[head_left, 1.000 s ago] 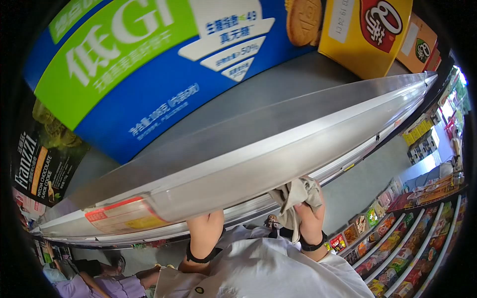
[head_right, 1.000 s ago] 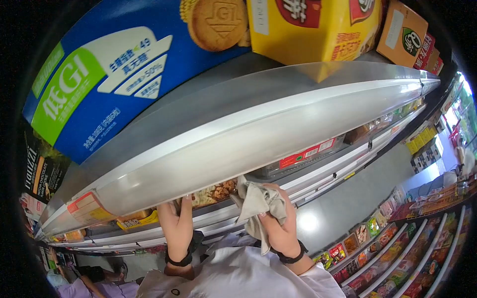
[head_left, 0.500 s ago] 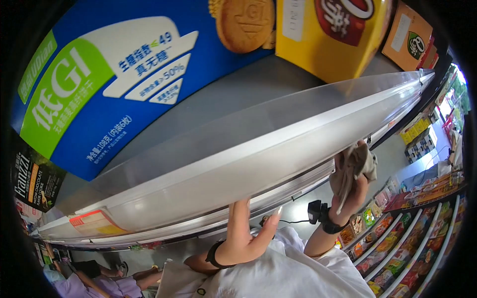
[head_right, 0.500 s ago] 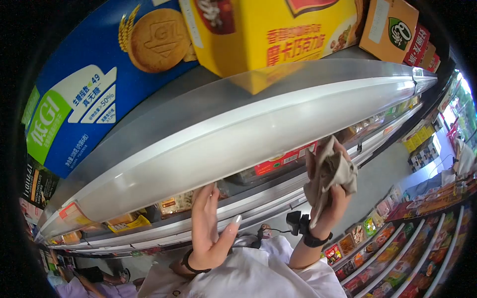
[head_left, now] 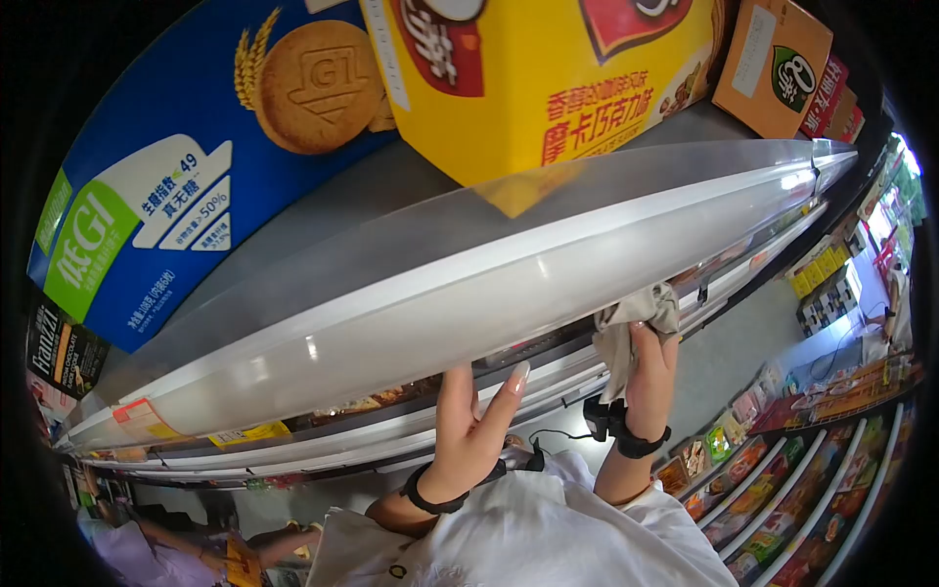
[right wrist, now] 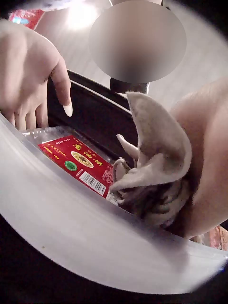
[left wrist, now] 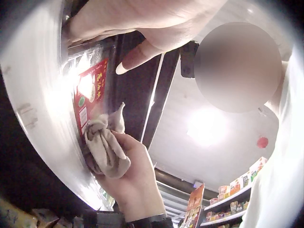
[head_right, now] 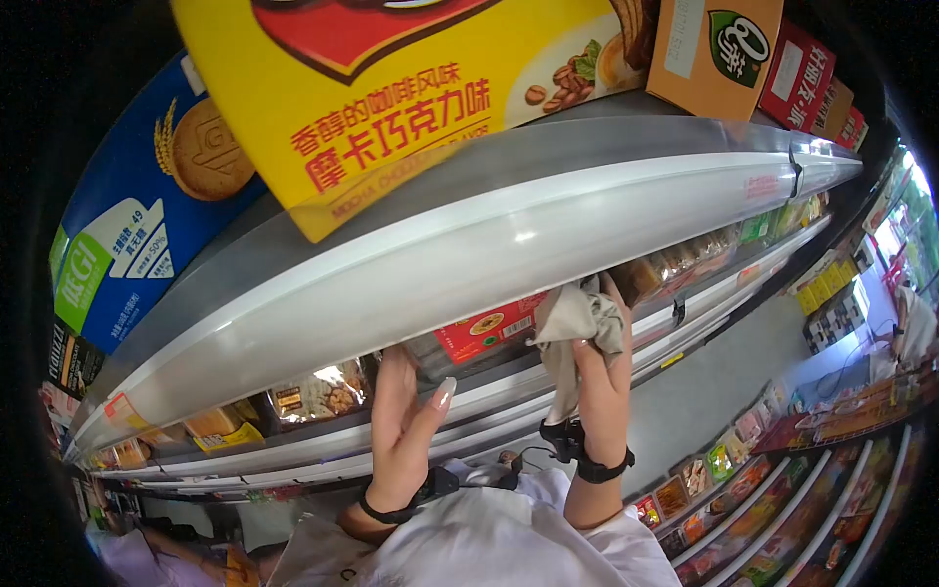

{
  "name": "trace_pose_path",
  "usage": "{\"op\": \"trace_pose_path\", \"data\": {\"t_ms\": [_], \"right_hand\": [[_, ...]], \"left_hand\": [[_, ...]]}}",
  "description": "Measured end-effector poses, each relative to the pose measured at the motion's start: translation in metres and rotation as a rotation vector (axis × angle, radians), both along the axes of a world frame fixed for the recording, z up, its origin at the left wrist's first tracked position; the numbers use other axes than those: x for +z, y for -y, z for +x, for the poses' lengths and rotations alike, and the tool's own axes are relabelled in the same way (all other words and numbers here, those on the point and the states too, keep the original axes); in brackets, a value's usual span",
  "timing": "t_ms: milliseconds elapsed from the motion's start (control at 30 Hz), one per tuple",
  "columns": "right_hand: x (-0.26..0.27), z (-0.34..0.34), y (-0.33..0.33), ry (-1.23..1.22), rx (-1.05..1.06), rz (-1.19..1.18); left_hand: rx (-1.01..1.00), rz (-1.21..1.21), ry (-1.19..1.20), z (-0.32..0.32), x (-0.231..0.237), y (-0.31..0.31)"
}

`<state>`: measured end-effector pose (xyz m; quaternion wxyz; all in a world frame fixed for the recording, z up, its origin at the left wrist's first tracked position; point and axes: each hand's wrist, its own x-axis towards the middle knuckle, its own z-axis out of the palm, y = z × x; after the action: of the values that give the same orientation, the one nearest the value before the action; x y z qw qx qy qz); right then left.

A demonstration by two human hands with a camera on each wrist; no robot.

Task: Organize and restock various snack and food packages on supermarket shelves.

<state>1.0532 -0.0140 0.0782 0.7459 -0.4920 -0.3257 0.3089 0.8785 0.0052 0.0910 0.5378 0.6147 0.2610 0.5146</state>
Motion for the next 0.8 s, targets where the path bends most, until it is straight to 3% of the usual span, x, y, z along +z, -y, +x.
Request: {"op": "trace_pose_path", "data": {"t_ms": [167, 300, 367, 433, 500, 533, 667, 733, 800], "right_hand": [[-0.006, 0.015, 0.003, -0.112, 0.080, 0.201], [-0.022, 0.018, 0.000, -0.108, 0.084, 0.269], [-0.015, 0.007, 0.001, -0.201, -0.021, 0.277], [-0.036, 0.013, 0.007, -0.347, 0.030, 0.426], [-0.129, 0.047, 0.023, 0.356, -0.300, 0.217], [-0.124, 0.044, 0.020, 0.358, -0.304, 0.215], [-0.108, 0.036, 0.033, 0.144, -0.221, 0.289], [-0.090, 0.022, 0.027, 0.048, -0.217, 0.321], [-0.074, 0.025, 0.016, -0.059, -0.182, 0.365]], "left_hand": [[0.136, 0.154, 0.006, 0.010, -0.007, 0.001], [0.144, 0.208, -0.006, 0.008, -0.021, 0.002], [0.115, 0.254, -0.050, 0.007, -0.030, 0.003], [0.071, 0.404, -0.109, 0.004, -0.045, 0.000], [0.027, 0.396, -0.077, 0.003, -0.047, 0.000], [0.032, 0.622, -0.169, 0.004, -0.037, -0.005], [0.031, 0.755, -0.056, 0.015, -0.034, -0.005], [0.005, 1.041, -0.151, 0.017, -0.028, -0.003], [-0.012, 0.942, -0.083, 0.022, -0.026, 0.004]]}}
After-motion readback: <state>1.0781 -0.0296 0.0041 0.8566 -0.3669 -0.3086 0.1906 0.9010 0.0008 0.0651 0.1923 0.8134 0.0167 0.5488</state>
